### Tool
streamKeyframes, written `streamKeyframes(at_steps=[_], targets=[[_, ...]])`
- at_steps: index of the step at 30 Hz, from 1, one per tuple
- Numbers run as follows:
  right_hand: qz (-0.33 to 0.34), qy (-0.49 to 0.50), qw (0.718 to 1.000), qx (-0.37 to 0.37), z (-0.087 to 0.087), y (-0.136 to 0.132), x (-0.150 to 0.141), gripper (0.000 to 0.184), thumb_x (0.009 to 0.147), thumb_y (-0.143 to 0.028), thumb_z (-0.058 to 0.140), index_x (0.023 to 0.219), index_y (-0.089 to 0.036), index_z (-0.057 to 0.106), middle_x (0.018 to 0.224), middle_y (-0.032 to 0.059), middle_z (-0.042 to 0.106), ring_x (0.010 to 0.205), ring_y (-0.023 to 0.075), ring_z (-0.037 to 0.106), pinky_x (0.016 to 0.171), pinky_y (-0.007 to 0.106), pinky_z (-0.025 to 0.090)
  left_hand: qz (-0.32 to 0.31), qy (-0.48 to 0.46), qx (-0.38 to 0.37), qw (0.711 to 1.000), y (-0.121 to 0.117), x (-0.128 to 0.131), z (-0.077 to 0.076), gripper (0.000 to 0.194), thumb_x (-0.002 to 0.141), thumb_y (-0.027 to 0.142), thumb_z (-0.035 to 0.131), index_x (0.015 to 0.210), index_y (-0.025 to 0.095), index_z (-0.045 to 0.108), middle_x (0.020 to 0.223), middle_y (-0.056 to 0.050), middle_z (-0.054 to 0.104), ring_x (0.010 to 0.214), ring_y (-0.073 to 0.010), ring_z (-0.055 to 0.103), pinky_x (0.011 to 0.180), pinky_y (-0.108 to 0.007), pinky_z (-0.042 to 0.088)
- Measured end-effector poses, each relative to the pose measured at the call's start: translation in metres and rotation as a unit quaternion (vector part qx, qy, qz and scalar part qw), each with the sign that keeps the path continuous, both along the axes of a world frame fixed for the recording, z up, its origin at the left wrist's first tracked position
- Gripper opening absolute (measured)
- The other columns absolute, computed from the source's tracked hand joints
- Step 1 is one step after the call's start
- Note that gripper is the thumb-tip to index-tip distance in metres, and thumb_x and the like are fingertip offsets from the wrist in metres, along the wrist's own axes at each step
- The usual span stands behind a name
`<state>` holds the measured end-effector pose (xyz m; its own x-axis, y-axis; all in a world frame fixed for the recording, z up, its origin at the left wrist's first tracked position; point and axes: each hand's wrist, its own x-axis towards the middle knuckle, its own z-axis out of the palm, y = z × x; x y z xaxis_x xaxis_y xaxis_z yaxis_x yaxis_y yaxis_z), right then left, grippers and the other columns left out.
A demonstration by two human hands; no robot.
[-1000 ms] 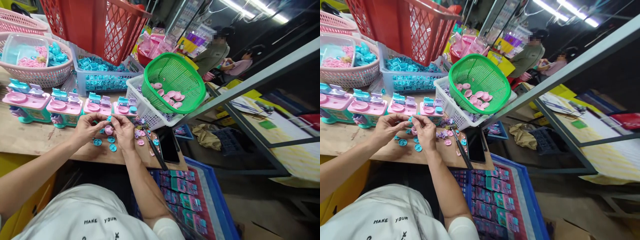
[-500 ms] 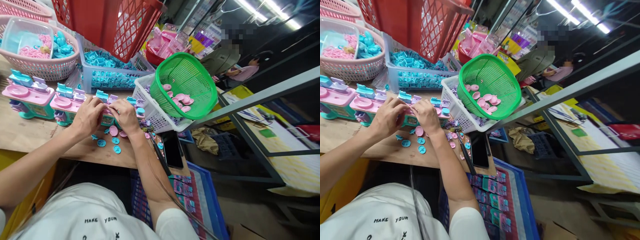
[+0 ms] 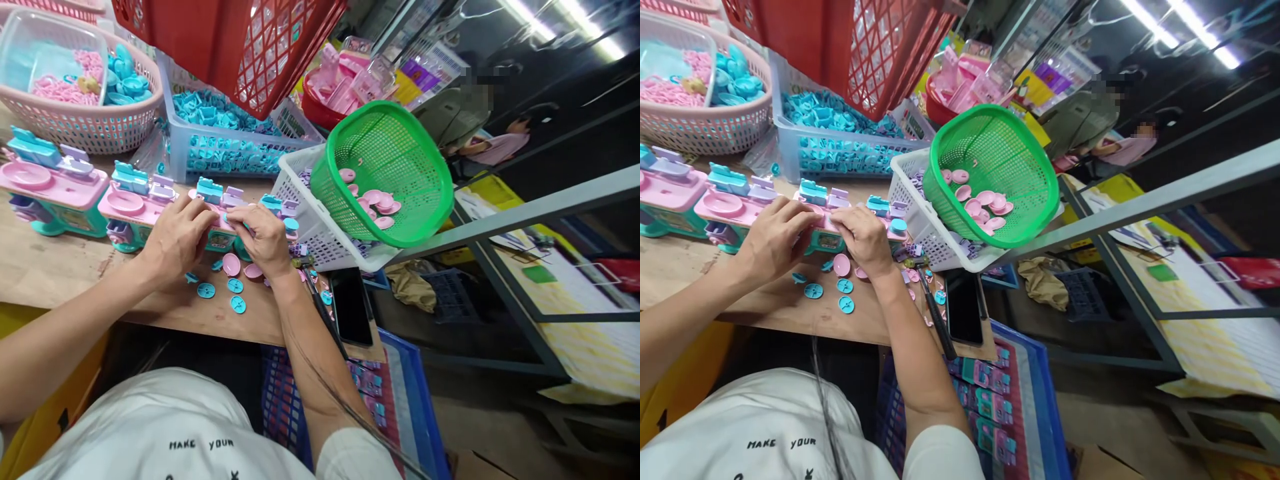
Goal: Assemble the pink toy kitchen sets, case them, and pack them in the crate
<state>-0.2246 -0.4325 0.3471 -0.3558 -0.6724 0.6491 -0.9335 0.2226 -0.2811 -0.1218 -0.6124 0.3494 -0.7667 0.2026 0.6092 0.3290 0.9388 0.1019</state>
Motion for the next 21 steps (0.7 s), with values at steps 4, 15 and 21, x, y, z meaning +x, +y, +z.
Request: streamKeyframes(at_steps=[4, 15, 21], targets=[[-0.030, -0.002, 0.999, 0.043, 0.007, -0.001, 0.006, 0.025, 0.102, -0.019, 0.049, 0.092, -0.021, 0.072, 0.097, 0.0055, 0.075, 0.095, 0.0206, 0.065, 0.091, 0.037, 0.050, 0.009, -0.008, -0.005, 1.000, 0.001, 0.000, -0.002, 0.026, 0.088, 0.011, 0.047, 0.107, 0.017, 0.064, 0.101, -0.013, 0.065, 0.094, -0.0288, 0.056, 0.075, -0.044, 0.049], [-0.092, -0.018, 0.994, 0.057, 0.021, 0.013, 0.043, 0.016, 0.099, -0.022, 0.058, 0.108, -0.022, 0.071, 0.111, 0.0079, 0.069, 0.109, 0.0250, 0.059, 0.100, 0.043, 0.049, -0.018, -0.003, 0.001, 1.000, 0.013, 0.022, 0.011, 0.030, 0.096, 0.018, 0.042, 0.118, 0.016, 0.063, 0.127, -0.012, 0.062, 0.115, -0.0303, 0.056, 0.097, -0.052, 0.050], [-0.053, -0.126, 0.984, 0.116, -0.027, 0.076, 0.110, 0.027, 0.085, -0.034, 0.078, 0.106, -0.020, 0.071, 0.103, 0.0094, 0.068, 0.100, 0.0253, 0.063, 0.087, 0.040, 0.056, -0.223, -0.082, 0.031, 0.971, 0.038, 0.050, -0.024, 0.015, 0.095, 0.017, 0.053, 0.101, 0.017, 0.067, 0.102, -0.012, 0.067, 0.090, -0.0229, 0.057, 0.078, -0.037, 0.051]])
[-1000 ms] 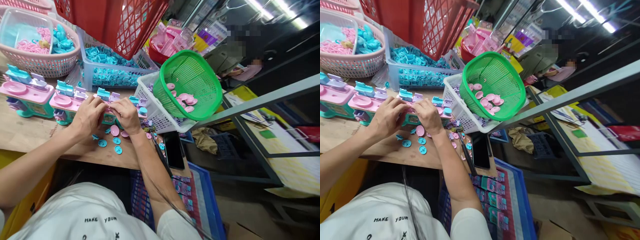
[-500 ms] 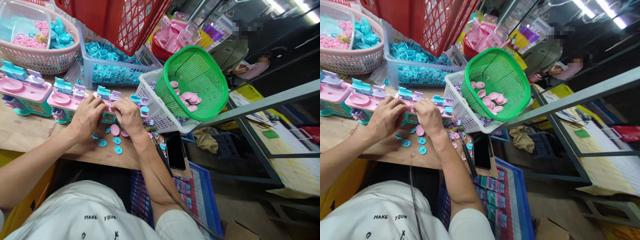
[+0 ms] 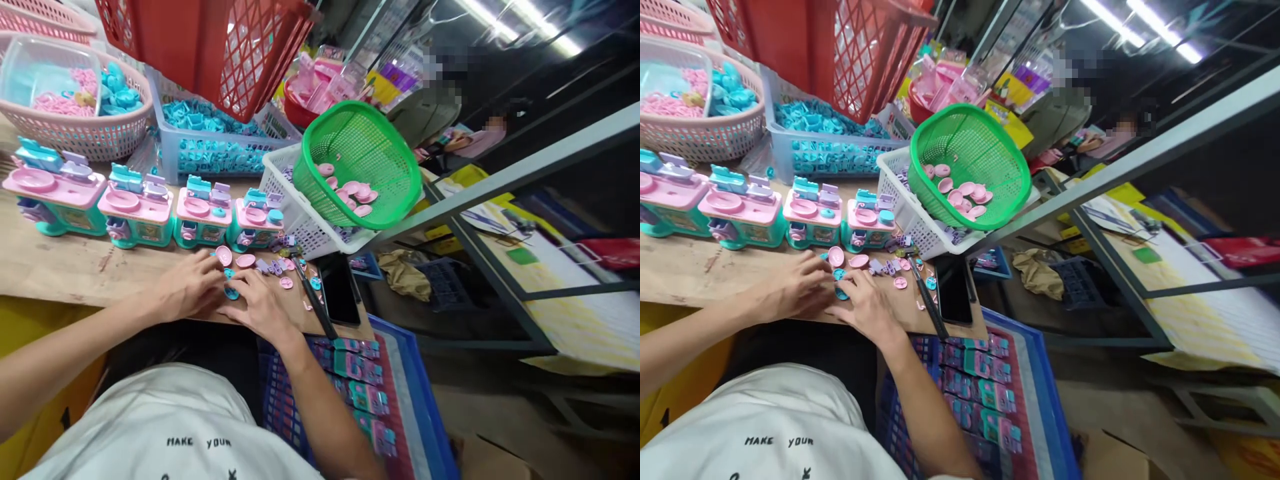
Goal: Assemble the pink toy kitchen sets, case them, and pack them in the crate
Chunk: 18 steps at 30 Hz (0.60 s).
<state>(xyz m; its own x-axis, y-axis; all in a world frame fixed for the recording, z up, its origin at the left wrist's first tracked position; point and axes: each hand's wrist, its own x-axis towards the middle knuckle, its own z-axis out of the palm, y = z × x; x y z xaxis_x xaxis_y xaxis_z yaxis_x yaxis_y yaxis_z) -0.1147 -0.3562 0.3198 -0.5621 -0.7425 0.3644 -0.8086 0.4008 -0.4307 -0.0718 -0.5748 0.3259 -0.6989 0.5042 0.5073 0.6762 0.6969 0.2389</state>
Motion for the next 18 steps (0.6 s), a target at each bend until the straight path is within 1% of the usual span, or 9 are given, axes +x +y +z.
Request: streamKeyframes(at_steps=[3, 6, 8, 9, 12, 13, 15, 16, 18], targets=[[-0.028, -0.020, 0.999, -0.042, -0.020, 0.005, 0.001, 0.013, 0.092, -0.024, 0.068, 0.103, -0.019, 0.072, 0.097, 0.0092, 0.070, 0.095, 0.0232, 0.066, 0.087, 0.038, 0.057, -0.030, -0.060, 0.006, 0.998, 0.006, -0.002, -0.012, 0.013, 0.093, 0.016, 0.055, 0.101, 0.017, 0.066, 0.103, -0.011, 0.067, 0.093, -0.0220, 0.058, 0.082, -0.034, 0.051], [-0.060, -0.060, 0.990, -0.109, -0.023, -0.005, -0.008, 0.015, 0.095, -0.023, 0.059, 0.098, -0.020, 0.073, 0.094, 0.0090, 0.073, 0.088, 0.0211, 0.069, 0.081, 0.035, 0.058, -0.004, -0.103, 0.041, 0.994, 0.008, -0.006, -0.010, 0.015, 0.090, 0.018, 0.059, 0.105, 0.017, 0.064, 0.104, -0.011, 0.069, 0.096, -0.0229, 0.062, 0.084, -0.034, 0.052], [-0.087, -0.135, 0.972, -0.175, -0.020, -0.015, -0.011, 0.016, 0.095, -0.029, 0.058, 0.093, -0.021, 0.073, 0.092, 0.0075, 0.073, 0.081, 0.0188, 0.069, 0.073, 0.032, 0.059, 0.022, -0.133, 0.089, 0.987, 0.008, -0.009, -0.004, 0.016, 0.089, 0.020, 0.059, 0.105, 0.017, 0.064, 0.099, -0.009, 0.070, 0.092, -0.0219, 0.065, 0.078, -0.032, 0.052], [-0.097, -0.186, 0.955, -0.208, -0.018, -0.020, -0.012, 0.018, 0.095, -0.033, 0.060, 0.092, -0.021, 0.072, 0.090, 0.0063, 0.073, 0.076, 0.0177, 0.069, 0.068, 0.030, 0.059, 0.034, -0.151, 0.123, 0.980, 0.008, -0.011, 0.000, 0.016, 0.089, 0.020, 0.058, 0.104, 0.017, 0.064, 0.095, -0.008, 0.071, 0.086, -0.0203, 0.065, 0.073, -0.030, 0.052], [-0.107, -0.334, 0.890, -0.290, -0.013, -0.032, -0.014, 0.026, 0.090, -0.046, 0.066, 0.096, -0.021, 0.071, 0.086, 0.0027, 0.073, 0.068, 0.0147, 0.068, 0.059, 0.026, 0.059, 0.071, -0.215, 0.236, 0.945, 0.008, -0.018, 0.010, 0.013, 0.090, 0.026, 0.057, 0.095, 0.017, 0.066, 0.077, -0.003, 0.069, 0.066, -0.0149, 0.062, 0.060, -0.025, 0.047], [-0.108, -0.360, 0.873, -0.309, -0.010, -0.036, -0.015, 0.029, 0.088, -0.048, 0.068, 0.097, -0.021, 0.070, 0.085, 0.0019, 0.073, 0.066, 0.0138, 0.068, 0.058, 0.025, 0.058, 0.079, -0.233, 0.269, 0.931, 0.007, -0.020, 0.014, 0.015, 0.090, 0.030, 0.059, 0.091, 0.017, 0.066, 0.073, -0.002, 0.068, 0.062, -0.0140, 0.061, 0.057, -0.024, 0.046], [-0.108, -0.368, 0.859, -0.340, -0.003, -0.044, -0.022, 0.031, 0.085, -0.050, 0.071, 0.096, -0.021, 0.070, 0.085, 0.0009, 0.073, 0.067, 0.0123, 0.068, 0.060, 0.023, 0.058, 0.087, -0.245, 0.311, 0.914, 0.004, -0.025, 0.023, 0.021, 0.089, 0.037, 0.062, 0.086, 0.017, 0.065, 0.069, -0.001, 0.067, 0.060, -0.0138, 0.060, 0.054, -0.023, 0.045], [-0.108, -0.357, 0.858, -0.354, 0.002, -0.048, -0.028, 0.032, 0.083, -0.050, 0.073, 0.095, -0.020, 0.070, 0.085, 0.0006, 0.073, 0.068, 0.0120, 0.068, 0.061, 0.023, 0.058, 0.083, -0.234, 0.312, 0.917, 0.002, -0.027, 0.028, 0.022, 0.088, 0.039, 0.063, 0.087, 0.017, 0.066, 0.072, -0.002, 0.068, 0.062, -0.0144, 0.061, 0.054, -0.023, 0.046], [-0.106, -0.335, 0.857, -0.376, 0.013, -0.056, -0.041, 0.034, 0.080, -0.051, 0.075, 0.092, -0.020, 0.070, 0.083, 0.0002, 0.072, 0.069, 0.0118, 0.067, 0.064, 0.024, 0.059, 0.064, -0.178, 0.275, 0.943, -0.005, -0.030, 0.040, 0.025, 0.087, 0.038, 0.066, 0.098, 0.016, 0.068, 0.086, -0.006, 0.069, 0.072, -0.0163, 0.065, 0.057, -0.024, 0.049]])
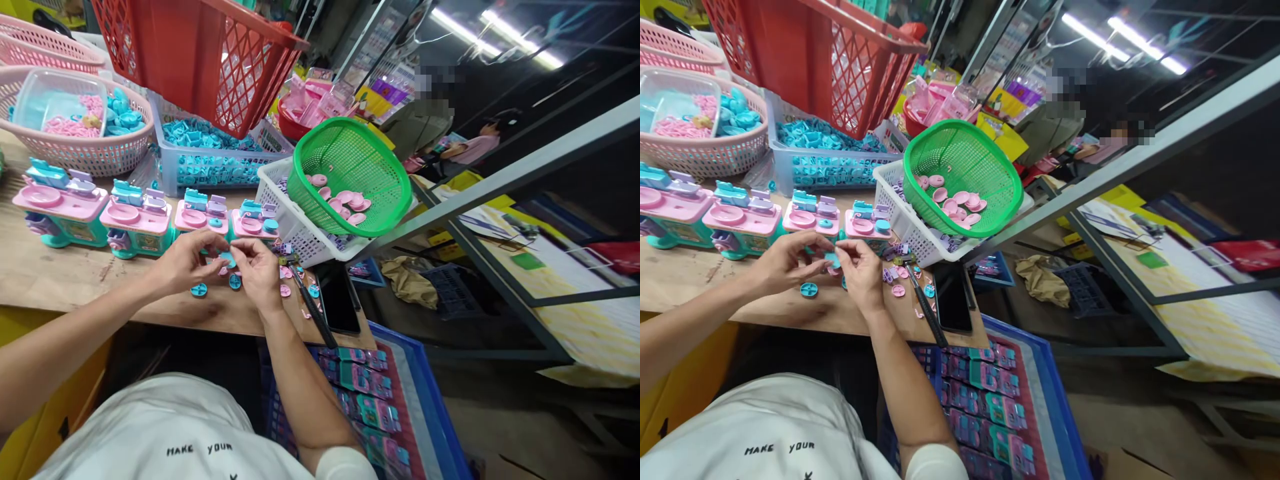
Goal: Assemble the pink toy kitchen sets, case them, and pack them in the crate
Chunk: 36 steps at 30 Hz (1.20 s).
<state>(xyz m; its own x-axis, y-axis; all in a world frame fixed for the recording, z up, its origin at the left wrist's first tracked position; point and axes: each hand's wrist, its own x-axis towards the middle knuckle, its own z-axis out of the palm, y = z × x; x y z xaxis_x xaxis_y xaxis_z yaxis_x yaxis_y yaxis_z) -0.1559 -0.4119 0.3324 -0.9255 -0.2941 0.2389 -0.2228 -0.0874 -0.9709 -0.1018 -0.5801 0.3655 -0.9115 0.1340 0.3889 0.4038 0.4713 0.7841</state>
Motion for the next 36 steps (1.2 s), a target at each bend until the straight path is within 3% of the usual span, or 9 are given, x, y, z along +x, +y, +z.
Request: streamKeyframes(at_steps=[3, 6, 8, 11, 13, 17, 28, 32, 36], targets=[[0.019, 0.006, 1.000, -0.010, 0.017, -0.010, -0.021, 0.039, 0.077, -0.055, 0.077, 0.091, -0.020, 0.068, 0.084, 0.0000, 0.072, 0.072, 0.0125, 0.067, 0.062, 0.024, 0.059, -0.012, 0.119, -0.108, 0.987, -0.013, -0.008, 0.018, 0.027, 0.090, 0.033, 0.062, 0.110, 0.018, 0.069, 0.103, -0.010, 0.067, 0.086, -0.0184, 0.066, 0.069, -0.027, 0.053], [0.047, 0.049, 0.997, 0.021, 0.031, -0.014, -0.032, 0.037, 0.086, -0.057, 0.068, 0.095, -0.021, 0.069, 0.090, 0.0017, 0.072, 0.077, 0.0148, 0.068, 0.061, 0.026, 0.059, 0.012, 0.172, -0.188, 0.967, -0.025, -0.022, 0.030, 0.023, 0.096, 0.030, 0.053, 0.103, 0.018, 0.072, 0.094, -0.008, 0.067, 0.084, -0.0188, 0.066, 0.073, -0.029, 0.052], [0.038, 0.144, 0.987, 0.064, 0.038, -0.014, -0.036, 0.032, 0.094, -0.051, 0.060, 0.099, -0.021, 0.071, 0.096, 0.0041, 0.073, 0.086, 0.0173, 0.070, 0.070, 0.030, 0.060, 0.034, 0.181, -0.237, 0.954, -0.033, -0.034, 0.033, 0.026, 0.097, 0.032, 0.051, 0.097, 0.018, 0.073, 0.087, -0.007, 0.066, 0.082, -0.0201, 0.065, 0.073, -0.031, 0.050], [0.009, 0.316, 0.936, 0.157, 0.040, -0.013, -0.045, 0.021, 0.099, -0.035, 0.057, 0.103, -0.022, 0.073, 0.105, 0.0068, 0.074, 0.101, 0.0203, 0.069, 0.092, 0.037, 0.056, 0.045, 0.183, -0.304, 0.934, -0.044, -0.052, 0.033, 0.029, 0.096, 0.033, 0.049, 0.089, 0.018, 0.074, 0.085, -0.008, 0.066, 0.085, -0.0227, 0.064, 0.076, -0.034, 0.050], [0.000, 0.385, 0.897, 0.219, 0.036, -0.015, -0.052, 0.020, 0.101, -0.027, 0.055, 0.103, -0.022, 0.074, 0.106, 0.0075, 0.075, 0.103, 0.0212, 0.068, 0.097, 0.039, 0.053, 0.041, 0.176, -0.334, 0.925, -0.049, -0.061, 0.030, 0.028, 0.094, 0.032, 0.051, 0.087, 0.018, 0.074, 0.088, -0.008, 0.067, 0.088, -0.0237, 0.063, 0.078, -0.036, 0.050], [-0.003, 0.422, 0.863, 0.277, 0.025, -0.020, -0.063, 0.023, 0.102, -0.026, 0.052, 0.107, -0.022, 0.074, 0.106, 0.0077, 0.076, 0.102, 0.0220, 0.067, 0.096, 0.039, 0.052, 0.035, 0.163, -0.346, 0.923, -0.053, -0.070, 0.025, 0.026, 0.093, 0.030, 0.052, 0.087, 0.020, 0.075, 0.088, -0.008, 0.068, 0.089, -0.0237, 0.061, 0.080, -0.037, 0.049], [-0.005, 0.440, 0.850, 0.289, 0.020, -0.016, -0.057, 0.028, 0.105, -0.027, 0.045, 0.106, -0.023, 0.073, 0.109, 0.0091, 0.075, 0.104, 0.0243, 0.066, 0.098, 0.043, 0.051, -0.013, 0.167, -0.352, 0.921, -0.056, -0.067, 0.024, 0.031, 0.096, 0.029, 0.047, 0.091, 0.021, 0.076, 0.095, -0.009, 0.070, 0.091, -0.0242, 0.060, 0.087, -0.041, 0.047], [-0.031, 0.446, 0.839, 0.310, 0.010, -0.018, -0.047, 0.030, 0.104, -0.022, 0.044, 0.104, -0.023, 0.074, 0.116, 0.0092, 0.075, 0.106, 0.0248, 0.066, 0.098, 0.043, 0.051, -0.041, 0.143, -0.351, 0.924, -0.056, -0.062, 0.022, 0.021, 0.091, 0.025, 0.052, 0.086, 0.022, 0.072, 0.102, -0.007, 0.070, 0.092, -0.0232, 0.058, 0.089, -0.042, 0.044], [-0.074, 0.439, 0.830, 0.337, 0.008, -0.022, -0.042, 0.029, 0.104, -0.021, 0.045, 0.105, -0.023, 0.074, 0.116, 0.0071, 0.075, 0.108, 0.0246, 0.064, 0.098, 0.042, 0.049, -0.007, 0.131, -0.393, 0.910, -0.051, -0.061, 0.024, 0.015, 0.088, 0.024, 0.056, 0.084, 0.020, 0.070, 0.103, -0.007, 0.068, 0.101, -0.0270, 0.055, 0.089, -0.043, 0.042]])
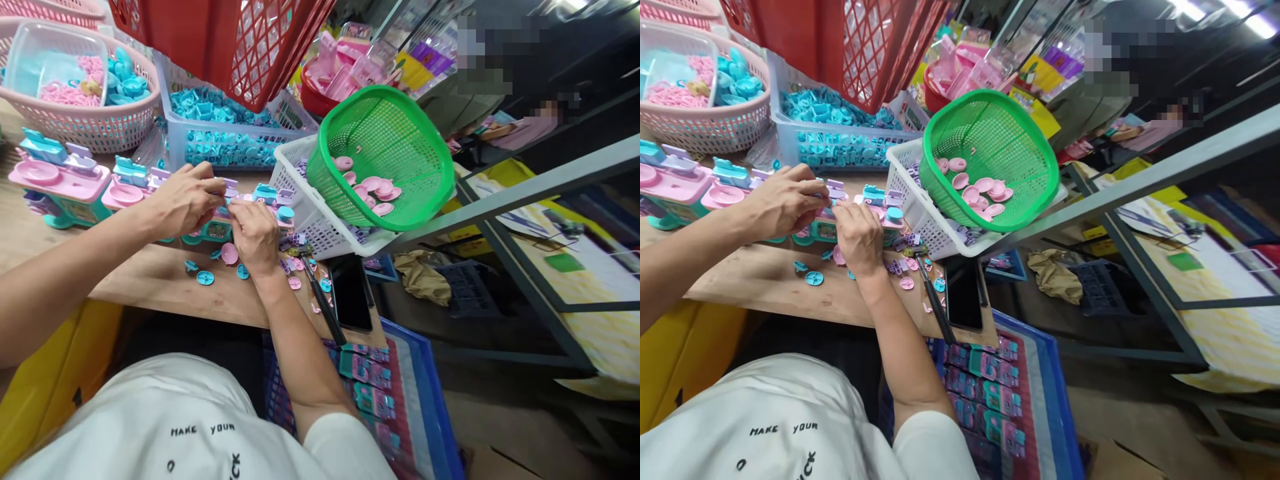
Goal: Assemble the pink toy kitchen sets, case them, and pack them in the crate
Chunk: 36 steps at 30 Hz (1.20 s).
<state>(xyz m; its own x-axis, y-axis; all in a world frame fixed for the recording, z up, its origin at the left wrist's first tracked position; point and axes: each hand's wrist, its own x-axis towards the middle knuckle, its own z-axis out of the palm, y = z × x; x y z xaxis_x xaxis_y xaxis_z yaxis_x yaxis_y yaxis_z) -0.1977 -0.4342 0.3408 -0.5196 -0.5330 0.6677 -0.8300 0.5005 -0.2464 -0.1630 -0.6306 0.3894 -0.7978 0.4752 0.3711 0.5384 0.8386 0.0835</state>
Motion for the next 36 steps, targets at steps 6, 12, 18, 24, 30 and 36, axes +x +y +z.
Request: streamKeyframes(at_steps=[6, 12, 18, 24, 30, 36], targets=[[-0.051, 0.001, 0.995, 0.082, 0.010, 0.008, 0.030, 0.030, 0.105, -0.029, 0.047, 0.122, -0.022, 0.070, 0.126, 0.0105, 0.070, 0.119, 0.0270, 0.055, 0.100, 0.042, 0.040, 0.010, 0.086, -0.054, 0.995, 0.004, 0.031, -0.003, 0.025, 0.092, 0.022, 0.050, 0.105, 0.020, 0.072, 0.120, -0.012, 0.066, 0.106, -0.0296, 0.055, 0.084, -0.044, 0.044], [0.004, -0.028, 0.976, 0.217, -0.017, 0.017, 0.062, 0.018, 0.101, -0.026, 0.056, 0.106, -0.022, 0.073, 0.109, 0.0074, 0.074, 0.105, 0.0248, 0.057, 0.090, 0.041, 0.036, -0.036, 0.084, 0.002, 0.996, -0.001, 0.093, -0.047, 0.020, 0.094, 0.015, 0.051, 0.103, 0.017, 0.069, 0.102, -0.010, 0.067, 0.089, -0.0212, 0.059, 0.079, -0.035, 0.051], [0.060, -0.149, 0.984, 0.082, -0.008, 0.002, 0.054, 0.013, 0.096, -0.027, 0.066, 0.104, -0.020, 0.073, 0.098, 0.0060, 0.076, 0.095, 0.0227, 0.061, 0.087, 0.037, 0.043, -0.001, 0.100, 0.077, 0.992, -0.001, 0.099, -0.050, 0.024, 0.096, 0.014, 0.052, 0.116, 0.016, 0.065, 0.105, -0.011, 0.067, 0.095, -0.0196, 0.062, 0.080, -0.030, 0.054], [0.147, -0.231, 0.958, -0.081, 0.021, -0.046, 0.046, 0.019, 0.099, -0.032, 0.059, 0.111, -0.022, 0.069, 0.101, 0.0027, 0.075, 0.089, 0.0174, 0.067, 0.083, 0.029, 0.052, 0.054, 0.141, 0.160, 0.976, -0.030, 0.087, -0.028, 0.019, 0.098, 0.027, 0.055, 0.108, 0.017, 0.069, 0.100, -0.009, 0.069, 0.087, -0.0173, 0.065, 0.074, -0.028, 0.051], [0.051, -0.087, 0.991, 0.091, 0.027, -0.091, 0.039, 0.021, 0.101, -0.024, 0.054, 0.104, -0.022, 0.075, 0.109, 0.0072, 0.073, 0.105, 0.0241, 0.057, 0.094, 0.036, 0.045, 0.104, 0.102, 0.050, 0.988, -0.066, 0.078, -0.006, 0.029, 0.098, 0.027, 0.048, 0.090, 0.017, 0.074, 0.082, -0.007, 0.068, 0.077, -0.0199, 0.057, 0.073, -0.034, 0.046], [-0.001, -0.049, 0.988, 0.150, 0.030, -0.093, 0.039, 0.023, 0.102, -0.027, 0.053, 0.102, -0.021, 0.076, 0.107, 0.0091, 0.071, 0.107, 0.0271, 0.053, 0.088, 0.038, 0.039, 0.118, 0.049, -0.013, 0.992, -0.069, 0.059, 0.000, 0.029, 0.093, 0.022, 0.049, 0.085, 0.017, 0.076, 0.081, -0.007, 0.067, 0.077, -0.0199, 0.055, 0.077, -0.034, 0.044]])
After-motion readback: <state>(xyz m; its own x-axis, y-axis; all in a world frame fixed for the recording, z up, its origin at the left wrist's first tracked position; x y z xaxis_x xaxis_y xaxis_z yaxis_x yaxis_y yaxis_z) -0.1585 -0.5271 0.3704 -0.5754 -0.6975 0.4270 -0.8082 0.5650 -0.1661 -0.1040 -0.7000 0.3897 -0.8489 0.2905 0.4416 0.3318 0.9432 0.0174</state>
